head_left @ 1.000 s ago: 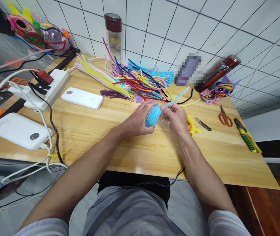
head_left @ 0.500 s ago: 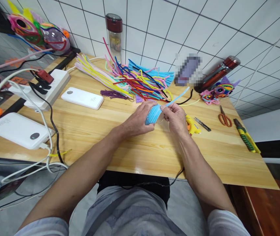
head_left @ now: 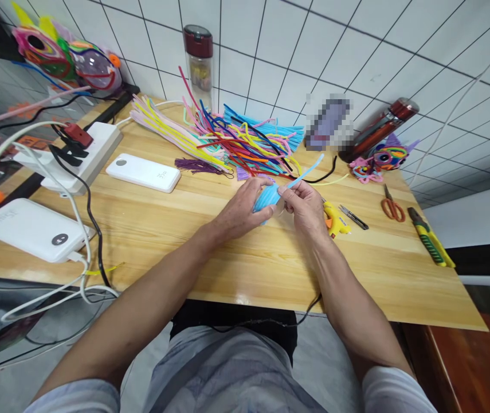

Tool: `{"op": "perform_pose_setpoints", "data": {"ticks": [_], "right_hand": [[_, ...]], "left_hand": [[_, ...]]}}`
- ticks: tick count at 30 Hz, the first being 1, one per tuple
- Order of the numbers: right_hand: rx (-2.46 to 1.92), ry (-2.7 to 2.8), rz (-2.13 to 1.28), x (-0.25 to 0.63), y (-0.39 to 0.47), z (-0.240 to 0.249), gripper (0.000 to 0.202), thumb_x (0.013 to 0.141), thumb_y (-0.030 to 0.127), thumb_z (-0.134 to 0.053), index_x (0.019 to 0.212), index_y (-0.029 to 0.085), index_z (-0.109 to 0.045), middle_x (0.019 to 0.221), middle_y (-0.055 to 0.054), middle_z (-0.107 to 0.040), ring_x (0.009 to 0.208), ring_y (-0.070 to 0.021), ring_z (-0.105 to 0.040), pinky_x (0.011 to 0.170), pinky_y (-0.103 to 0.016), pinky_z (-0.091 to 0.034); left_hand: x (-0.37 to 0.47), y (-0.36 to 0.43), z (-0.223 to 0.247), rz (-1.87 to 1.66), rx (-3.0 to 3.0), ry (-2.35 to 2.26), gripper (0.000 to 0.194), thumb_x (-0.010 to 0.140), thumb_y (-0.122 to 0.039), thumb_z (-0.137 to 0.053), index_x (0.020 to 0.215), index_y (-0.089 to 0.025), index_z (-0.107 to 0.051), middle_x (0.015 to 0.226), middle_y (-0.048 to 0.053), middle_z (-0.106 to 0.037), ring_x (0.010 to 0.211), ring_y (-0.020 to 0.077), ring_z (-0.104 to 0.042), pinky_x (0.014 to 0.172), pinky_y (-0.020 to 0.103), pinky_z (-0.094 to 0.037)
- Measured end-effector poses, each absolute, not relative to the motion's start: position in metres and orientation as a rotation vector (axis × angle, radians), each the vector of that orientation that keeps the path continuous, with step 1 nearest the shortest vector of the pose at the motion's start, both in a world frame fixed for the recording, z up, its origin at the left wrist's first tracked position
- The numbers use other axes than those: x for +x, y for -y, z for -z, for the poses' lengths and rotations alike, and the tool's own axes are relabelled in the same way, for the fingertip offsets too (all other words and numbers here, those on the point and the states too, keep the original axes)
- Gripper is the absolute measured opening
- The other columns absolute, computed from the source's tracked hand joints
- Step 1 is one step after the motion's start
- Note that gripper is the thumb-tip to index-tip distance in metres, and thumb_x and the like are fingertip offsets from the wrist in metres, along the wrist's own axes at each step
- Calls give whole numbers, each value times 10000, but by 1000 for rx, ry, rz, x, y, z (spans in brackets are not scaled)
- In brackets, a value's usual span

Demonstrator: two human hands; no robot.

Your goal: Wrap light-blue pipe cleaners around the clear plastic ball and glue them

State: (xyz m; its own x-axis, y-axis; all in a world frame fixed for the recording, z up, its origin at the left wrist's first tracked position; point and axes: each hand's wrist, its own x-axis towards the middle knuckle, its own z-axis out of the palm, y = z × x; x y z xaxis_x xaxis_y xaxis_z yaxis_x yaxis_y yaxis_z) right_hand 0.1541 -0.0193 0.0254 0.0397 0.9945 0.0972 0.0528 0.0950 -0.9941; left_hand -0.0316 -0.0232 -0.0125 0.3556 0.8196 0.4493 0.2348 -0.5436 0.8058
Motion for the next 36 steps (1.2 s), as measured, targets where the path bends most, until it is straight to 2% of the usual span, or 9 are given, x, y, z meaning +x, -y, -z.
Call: {"op": "perform_pose_setpoints", "data": {"ticks": [6, 11, 14, 20, 26, 29, 36], "right_hand": [[-1189, 1259, -1099, 155, 19, -26, 397, 669, 507, -947, 747, 237, -666, 587, 84, -509, 515, -85, -362, 494, -266, -285], [-1200, 1264, -1086, 155, 19, -25, 427, 676, 555, -933, 743, 242, -651, 578, 85, -485, 521, -91, -362, 492, -269, -282], [-1201, 1249, -1089, 155, 18, -23, 416, 673, 543, -930, 750, 239, -657, 584, 82, -503, 522, -89, -363, 494, -270, -273], [-1198, 1238, -1085, 154, 19, -23, 373, 672, 506, -909, 725, 243, -650, 579, 78, -507, 519, -92, -364, 499, -272, -278], [-1202, 1249, -1083, 153, 20, -24, 421, 656, 548, -938, 751, 241, -665, 603, 74, -526, 526, -92, -375, 497, -269, -292], [-1189, 1268, -1088, 152, 21, -24, 419, 666, 546, -943, 751, 244, -665, 607, 73, -529, 527, -93, -382, 502, -271, -309], [-1172, 1246, -1095, 152, 22, -26, 411, 672, 529, -943, 763, 241, -664, 606, 78, -521, 530, -92, -375, 507, -269, -287]], "left_hand": [[-36, 24, 10, -1125, 1969, -893, 548, 953, -433, -648, 1432, -202, -517, 1479, 177, -625, 1438, 336, -591, 1265, 571, -473], [-41, 20, 17, -1123, 2118, -835, 827, 774, -312, -764, 1533, -193, -458, 1575, 218, -537, 1531, 393, -515, 1298, 596, -443], [-42, 19, 21, -1129, 2165, -804, 883, 744, -257, -750, 1567, -192, -435, 1580, 217, -527, 1547, 399, -499, 1312, 598, -430], [-43, 19, 20, -1140, 2179, -802, 827, 778, -241, -716, 1556, -167, -446, 1532, 220, -556, 1508, 394, -533, 1296, 603, -441], [-38, 23, 10, -1131, 2014, -883, 610, 895, -414, -719, 1435, -211, -518, 1494, 173, -616, 1445, 344, -588, 1264, 559, -481], [-37, 25, 5, -1122, 1923, -907, 511, 947, -437, -667, 1386, -214, -532, 1489, 157, -638, 1421, 326, -607, 1251, 545, -488], [-35, 25, 8, -1184, 1884, -903, 564, 919, -392, -668, 1425, -182, -531, 1475, 173, -630, 1430, 331, -597, 1257, 543, -474]]}}
